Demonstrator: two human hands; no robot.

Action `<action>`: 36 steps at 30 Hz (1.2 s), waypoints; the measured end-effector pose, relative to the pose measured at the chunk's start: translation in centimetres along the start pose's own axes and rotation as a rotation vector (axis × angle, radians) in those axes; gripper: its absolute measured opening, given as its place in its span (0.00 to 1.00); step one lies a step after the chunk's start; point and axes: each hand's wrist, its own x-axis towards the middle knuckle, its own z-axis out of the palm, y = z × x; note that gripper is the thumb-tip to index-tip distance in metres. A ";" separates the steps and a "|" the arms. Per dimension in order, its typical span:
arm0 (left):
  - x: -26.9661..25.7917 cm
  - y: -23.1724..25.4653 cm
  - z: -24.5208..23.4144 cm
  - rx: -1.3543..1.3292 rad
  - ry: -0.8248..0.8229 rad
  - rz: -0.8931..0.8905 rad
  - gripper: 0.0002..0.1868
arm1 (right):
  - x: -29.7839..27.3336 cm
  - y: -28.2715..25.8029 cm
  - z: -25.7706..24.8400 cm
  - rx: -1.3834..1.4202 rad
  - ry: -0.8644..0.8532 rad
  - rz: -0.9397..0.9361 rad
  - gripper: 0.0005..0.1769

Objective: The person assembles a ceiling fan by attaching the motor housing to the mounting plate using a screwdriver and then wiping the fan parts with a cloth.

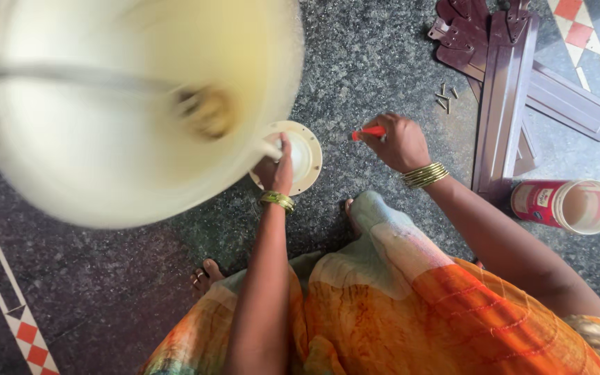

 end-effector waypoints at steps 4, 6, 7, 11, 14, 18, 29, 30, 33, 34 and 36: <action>0.7 2.0 0.8 0.266 -0.183 -0.229 0.24 | 1.2 -3.6 -1.9 0.016 0.037 -0.074 0.13; 1.2 2.9 0.6 0.212 -0.252 -0.275 0.24 | 1.7 -4.5 -1.7 -0.008 0.026 -0.087 0.14; 1.4 3.2 0.7 0.184 -0.287 -0.298 0.24 | 1.9 -4.8 -1.4 -0.014 0.031 -0.103 0.15; 1.4 2.9 1.5 0.055 -0.415 -0.277 0.24 | 2.3 -4.9 0.1 -0.119 -0.004 -0.051 0.18; 0.6 2.5 2.3 0.133 -0.334 -0.099 0.22 | 2.2 -4.5 0.4 -0.180 0.176 -0.253 0.15; 0.8 3.2 2.6 0.218 -0.344 -0.098 0.20 | 2.8 -4.0 0.4 -0.117 0.068 -0.092 0.13; 0.8 5.3 1.4 0.255 -0.350 -0.089 0.21 | 3.1 -3.9 1.0 -0.120 0.206 -0.294 0.16; 0.8 5.3 1.5 0.259 -0.343 -0.089 0.21 | 3.1 -4.0 1.1 -0.109 0.144 -0.222 0.15; 1.0 5.2 1.6 0.261 -0.366 -0.117 0.20 | 3.2 -4.1 1.1 -0.103 0.021 -0.080 0.15; 1.0 5.2 1.5 0.259 -0.382 -0.131 0.20 | 3.2 -4.1 1.1 -0.117 0.022 -0.079 0.16; 1.1 5.3 1.4 0.252 -0.374 -0.120 0.20 | 3.3 -4.2 1.0 -0.125 0.033 -0.091 0.16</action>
